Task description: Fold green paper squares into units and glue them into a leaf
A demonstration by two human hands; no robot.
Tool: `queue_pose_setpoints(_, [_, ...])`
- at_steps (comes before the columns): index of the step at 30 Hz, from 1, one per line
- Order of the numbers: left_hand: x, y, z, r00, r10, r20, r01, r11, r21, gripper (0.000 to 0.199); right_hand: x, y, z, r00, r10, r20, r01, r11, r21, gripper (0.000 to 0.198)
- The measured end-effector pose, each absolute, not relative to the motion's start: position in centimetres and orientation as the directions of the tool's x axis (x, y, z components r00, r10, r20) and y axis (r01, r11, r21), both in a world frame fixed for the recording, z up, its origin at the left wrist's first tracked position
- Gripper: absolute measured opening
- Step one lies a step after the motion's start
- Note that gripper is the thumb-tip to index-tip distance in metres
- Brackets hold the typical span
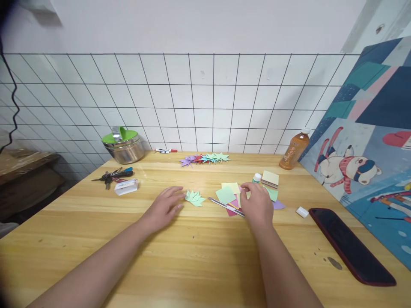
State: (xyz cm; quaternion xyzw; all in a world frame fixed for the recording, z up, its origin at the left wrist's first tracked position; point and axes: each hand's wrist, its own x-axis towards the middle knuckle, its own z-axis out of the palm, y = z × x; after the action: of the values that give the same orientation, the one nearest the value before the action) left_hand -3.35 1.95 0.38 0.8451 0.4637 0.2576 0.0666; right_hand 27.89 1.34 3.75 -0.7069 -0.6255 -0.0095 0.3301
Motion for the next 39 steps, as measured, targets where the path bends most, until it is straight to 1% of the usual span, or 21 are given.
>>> queue_pose_setpoints(2, [-3.0,1.5,0.4,0.519,0.795,0.314,0.749,-0.600,0.281,0.036,28.3,1.4,3.5,0.156,0.911,0.381,0.920,0.007,-0.393,0.022])
queue_pose_setpoints(3, [-2.9,1.3,0.4,0.544,0.791,0.279,0.749,-0.608,0.262,0.038,28.3,1.4,3.3,0.109,0.924,0.366,0.930,0.036,-0.366,0.025])
queue_pose_setpoints(7, [-2.7,1.2,0.4,0.582,0.795,0.169,0.756,-0.606,0.248,0.044,27.5,1.5,2.2,-0.174,0.932,0.319,0.935,0.257,-0.242,0.037])
queue_pose_setpoints(9, [-2.6,1.1,0.6,0.571,0.805,0.160,0.770,-0.593,0.236,0.042,26.9,1.6,1.7,-0.265,0.927,0.267,0.926,0.321,-0.197,0.041])
queue_pose_setpoints(13, [-2.2,0.7,1.0,0.534,0.823,0.194,0.800,-0.566,0.200,0.037,26.2,1.6,1.3,-0.312,0.932,0.183,0.922,0.343,-0.178,0.042])
queue_pose_setpoints(16, [-2.1,0.6,0.9,0.489,0.842,0.226,0.826,-0.531,0.188,0.037,26.2,1.6,1.4,-0.306,0.940,0.151,0.928,0.330,-0.172,0.041])
queue_pose_setpoints(19, [-2.2,0.5,0.7,0.451,0.851,0.269,0.842,-0.506,0.187,0.040,26.4,1.4,1.8,-0.258,0.954,0.156,0.949,0.280,-0.142,0.039])
queue_pose_setpoints(25, [-1.9,0.0,1.5,0.502,0.804,0.320,0.790,-0.576,0.209,0.035,26.5,1.2,2.4,-0.143,0.977,0.161,0.983,0.159,-0.090,0.027])
queue_pose_setpoints(32, [-1.7,-0.1,2.0,0.528,0.759,0.382,0.730,-0.635,0.251,0.029,27.2,1.5,2.1,-0.066,0.979,0.193,0.984,0.096,-0.147,0.025])
queue_pose_setpoints(34, [-1.7,-0.2,2.1,0.532,0.749,0.396,0.718,-0.647,0.258,0.029,27.3,1.6,2.1,-0.053,0.981,0.186,0.986,0.081,-0.147,0.025])
queue_pose_setpoints(36, [-1.8,-0.2,2.1,0.535,0.745,0.398,0.708,-0.653,0.270,0.029,27.3,1.5,2.3,-0.050,0.981,0.188,0.986,0.078,-0.144,0.022])
queue_pose_setpoints(39, [-1.7,-0.2,2.1,0.529,0.751,0.395,0.677,-0.655,0.337,0.028,27.2,1.4,2.6,-0.044,0.980,0.193,0.988,0.072,-0.138,0.020])
